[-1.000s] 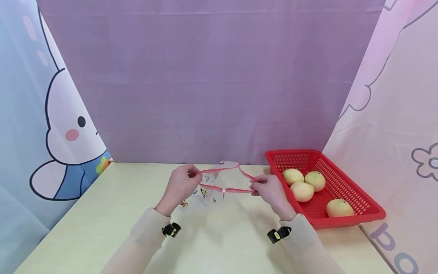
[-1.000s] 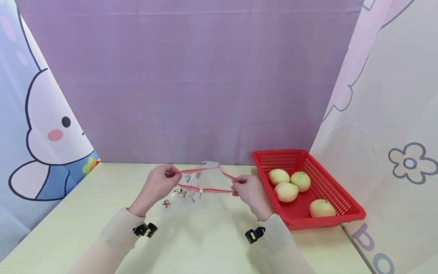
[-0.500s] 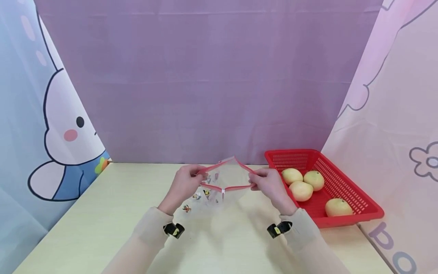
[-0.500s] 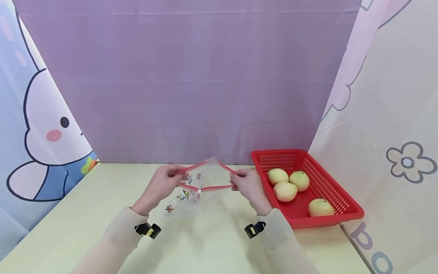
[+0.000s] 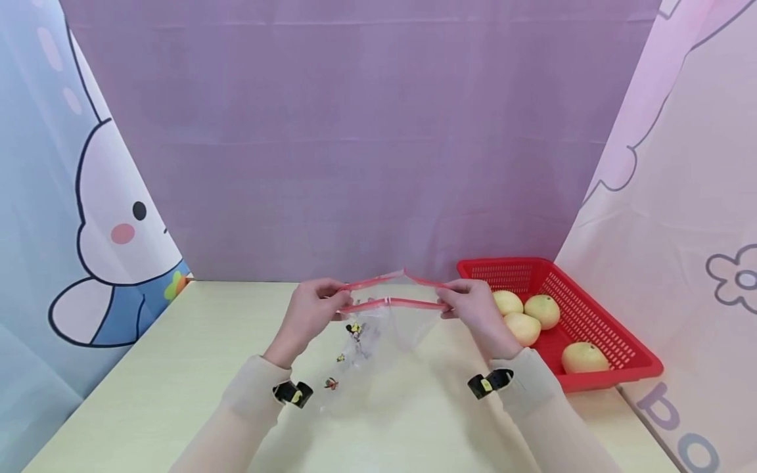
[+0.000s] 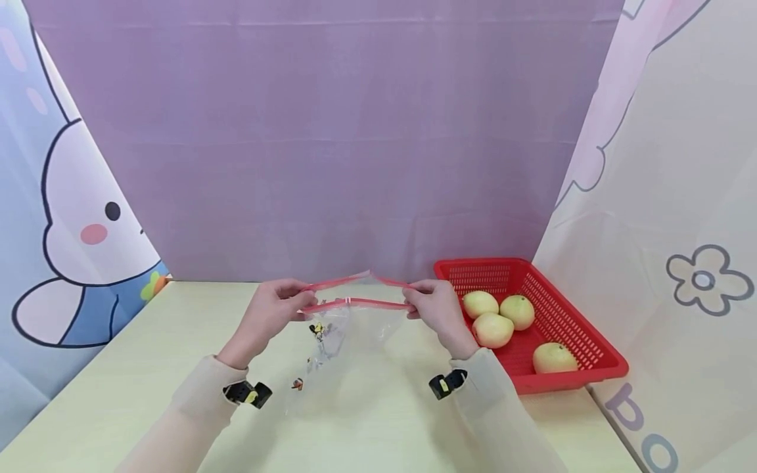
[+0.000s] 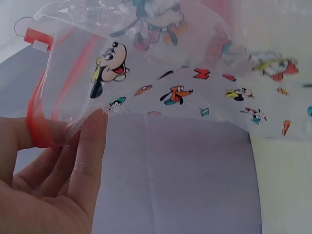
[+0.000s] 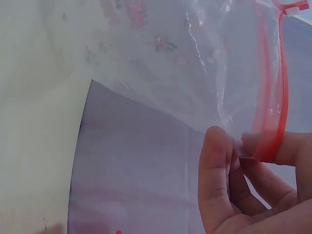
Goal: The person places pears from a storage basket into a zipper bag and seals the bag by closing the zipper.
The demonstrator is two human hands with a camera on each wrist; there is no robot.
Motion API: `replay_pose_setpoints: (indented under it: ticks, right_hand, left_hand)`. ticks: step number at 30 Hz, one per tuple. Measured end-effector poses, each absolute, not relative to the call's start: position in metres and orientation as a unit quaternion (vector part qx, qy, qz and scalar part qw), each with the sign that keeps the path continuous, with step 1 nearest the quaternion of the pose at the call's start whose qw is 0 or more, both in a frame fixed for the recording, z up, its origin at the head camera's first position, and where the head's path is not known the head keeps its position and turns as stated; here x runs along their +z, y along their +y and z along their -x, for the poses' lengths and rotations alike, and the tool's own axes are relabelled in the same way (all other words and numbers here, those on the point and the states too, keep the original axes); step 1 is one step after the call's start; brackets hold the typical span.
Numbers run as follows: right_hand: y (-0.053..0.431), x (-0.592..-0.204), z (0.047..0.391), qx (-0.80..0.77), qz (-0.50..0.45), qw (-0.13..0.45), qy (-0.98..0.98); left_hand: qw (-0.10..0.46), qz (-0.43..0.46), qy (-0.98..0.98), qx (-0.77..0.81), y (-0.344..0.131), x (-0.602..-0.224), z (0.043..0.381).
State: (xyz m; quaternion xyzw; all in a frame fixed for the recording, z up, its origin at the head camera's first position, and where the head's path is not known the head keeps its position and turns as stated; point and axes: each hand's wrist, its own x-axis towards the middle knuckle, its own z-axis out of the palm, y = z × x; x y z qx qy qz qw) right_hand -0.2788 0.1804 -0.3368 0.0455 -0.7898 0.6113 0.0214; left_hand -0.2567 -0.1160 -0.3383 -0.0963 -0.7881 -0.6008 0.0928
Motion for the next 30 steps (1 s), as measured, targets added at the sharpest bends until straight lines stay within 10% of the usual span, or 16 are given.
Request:
replay_pose_setpoints:
  ticks: [30]
  right_hand:
    - [0.177, -0.308, 0.281, 0.571, -0.084, 0.006, -0.816]
  left_hand:
    - [0.107, 0.113, -0.783, -0.602, -0.109, -0.328, 0.252]
